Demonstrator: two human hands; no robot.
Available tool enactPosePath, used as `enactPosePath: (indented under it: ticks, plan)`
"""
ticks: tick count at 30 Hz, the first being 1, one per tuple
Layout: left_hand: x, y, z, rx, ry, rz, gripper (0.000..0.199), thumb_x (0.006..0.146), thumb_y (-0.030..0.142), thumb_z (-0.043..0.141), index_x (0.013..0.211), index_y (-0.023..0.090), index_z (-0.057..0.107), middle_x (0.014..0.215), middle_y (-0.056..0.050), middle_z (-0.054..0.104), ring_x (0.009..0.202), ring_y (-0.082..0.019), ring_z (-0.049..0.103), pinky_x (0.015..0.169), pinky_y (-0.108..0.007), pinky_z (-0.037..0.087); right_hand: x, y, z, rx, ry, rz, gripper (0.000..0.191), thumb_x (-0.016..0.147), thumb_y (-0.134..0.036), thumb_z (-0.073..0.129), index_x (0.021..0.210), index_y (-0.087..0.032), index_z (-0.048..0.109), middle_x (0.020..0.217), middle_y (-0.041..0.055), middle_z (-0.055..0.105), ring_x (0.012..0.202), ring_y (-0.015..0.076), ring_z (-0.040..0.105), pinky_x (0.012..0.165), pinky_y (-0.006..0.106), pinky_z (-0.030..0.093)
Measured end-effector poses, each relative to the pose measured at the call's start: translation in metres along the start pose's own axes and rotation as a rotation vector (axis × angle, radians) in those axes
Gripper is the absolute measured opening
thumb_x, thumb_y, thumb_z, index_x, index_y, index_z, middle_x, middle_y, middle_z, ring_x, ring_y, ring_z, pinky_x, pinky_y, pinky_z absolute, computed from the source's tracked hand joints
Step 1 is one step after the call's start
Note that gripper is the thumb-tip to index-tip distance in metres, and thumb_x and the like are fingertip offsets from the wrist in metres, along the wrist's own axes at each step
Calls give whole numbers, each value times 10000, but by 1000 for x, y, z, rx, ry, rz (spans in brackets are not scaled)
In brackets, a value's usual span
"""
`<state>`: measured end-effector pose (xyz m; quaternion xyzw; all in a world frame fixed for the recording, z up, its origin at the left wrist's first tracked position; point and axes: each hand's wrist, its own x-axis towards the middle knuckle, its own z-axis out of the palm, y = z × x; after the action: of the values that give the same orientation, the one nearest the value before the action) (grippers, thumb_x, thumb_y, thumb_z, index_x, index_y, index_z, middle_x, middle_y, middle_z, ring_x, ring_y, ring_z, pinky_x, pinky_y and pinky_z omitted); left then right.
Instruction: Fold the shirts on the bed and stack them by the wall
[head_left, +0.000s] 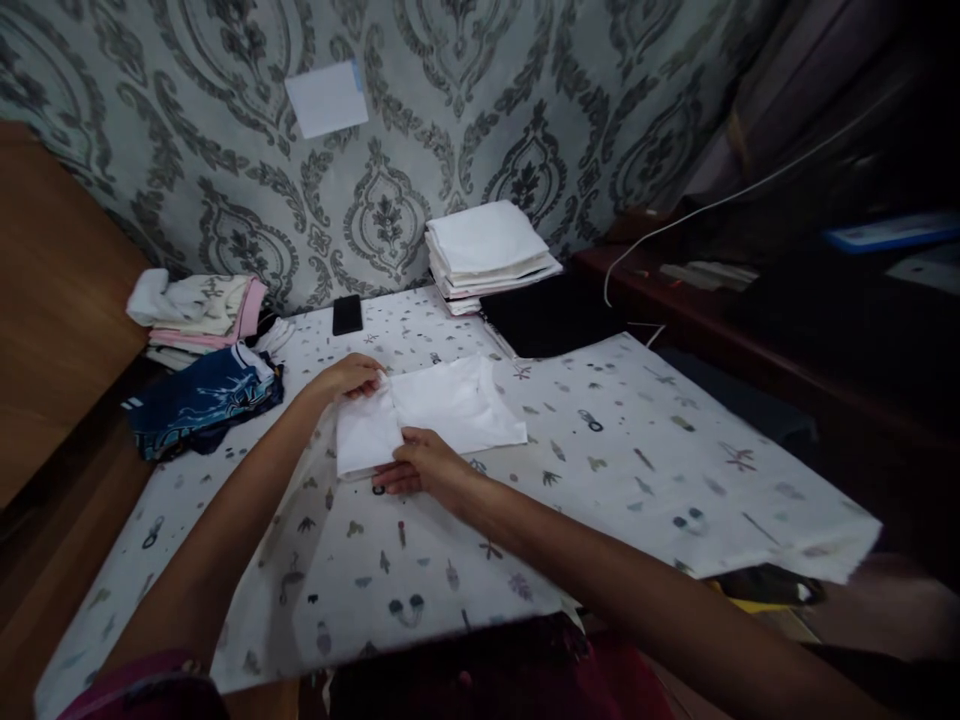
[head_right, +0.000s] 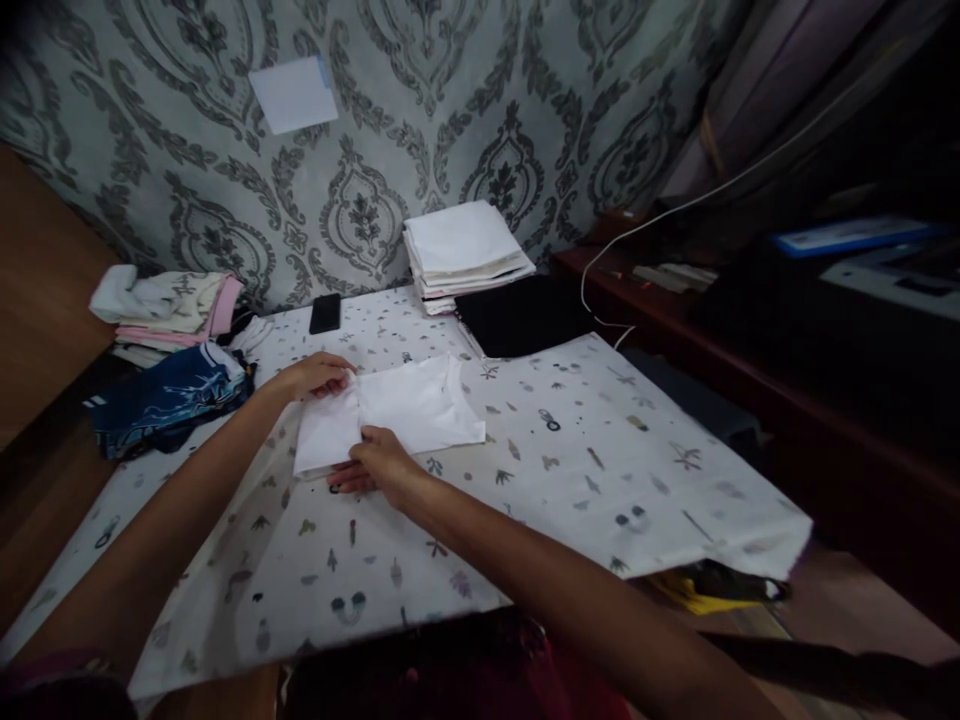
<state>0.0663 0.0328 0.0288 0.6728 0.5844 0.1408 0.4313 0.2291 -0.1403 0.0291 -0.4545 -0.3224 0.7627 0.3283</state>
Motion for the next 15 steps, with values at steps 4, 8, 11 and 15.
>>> enactPosePath:
  ticks: [4, 8, 11, 15]
  plan:
    - [2, -4, -8, 85, 29, 120, 258, 607, 270, 668, 832, 155, 720, 580, 22, 566, 547, -135, 494, 517, -252, 356, 2, -3, 1, -17, 24, -11, 103, 915, -80, 461, 913, -172, 509, 702, 23, 657, 615, 137, 710, 525, 194, 535]
    - [7, -7, -10, 133, 84, 255, 216, 590, 340, 687, 729, 175, 679, 672, 2, 598, 699, -169, 522, 633, -264, 409, 8, -7, 1, -110, 111, -31, 63, 950, -179, 507, 888, -181, 496, 648, -11, 595, 524, 137, 670, 436, 190, 489]
    - [8, -10, -10, 136, 83, 316, 288, 644, 457, 645, 722, 181, 634, 716, -6, 599, 721, -167, 515, 659, -265, 411, 14, -9, 0, -194, 152, -74, 55, 923, -175, 542, 977, -167, 545, 629, -17, 597, 477, 140, 643, 413, 194, 462]
    - [6, -14, -12, 143, 55, 349, 367, 714, 541, 552, 767, 182, 606, 668, 17, 553, 642, -141, 470, 611, -250, 386, 16, -10, -2, -257, 114, -121, 430, 860, -110, 552, 1286, -161, 536, 598, -30, 631, 444, 143, 615, 440, 209, 459]
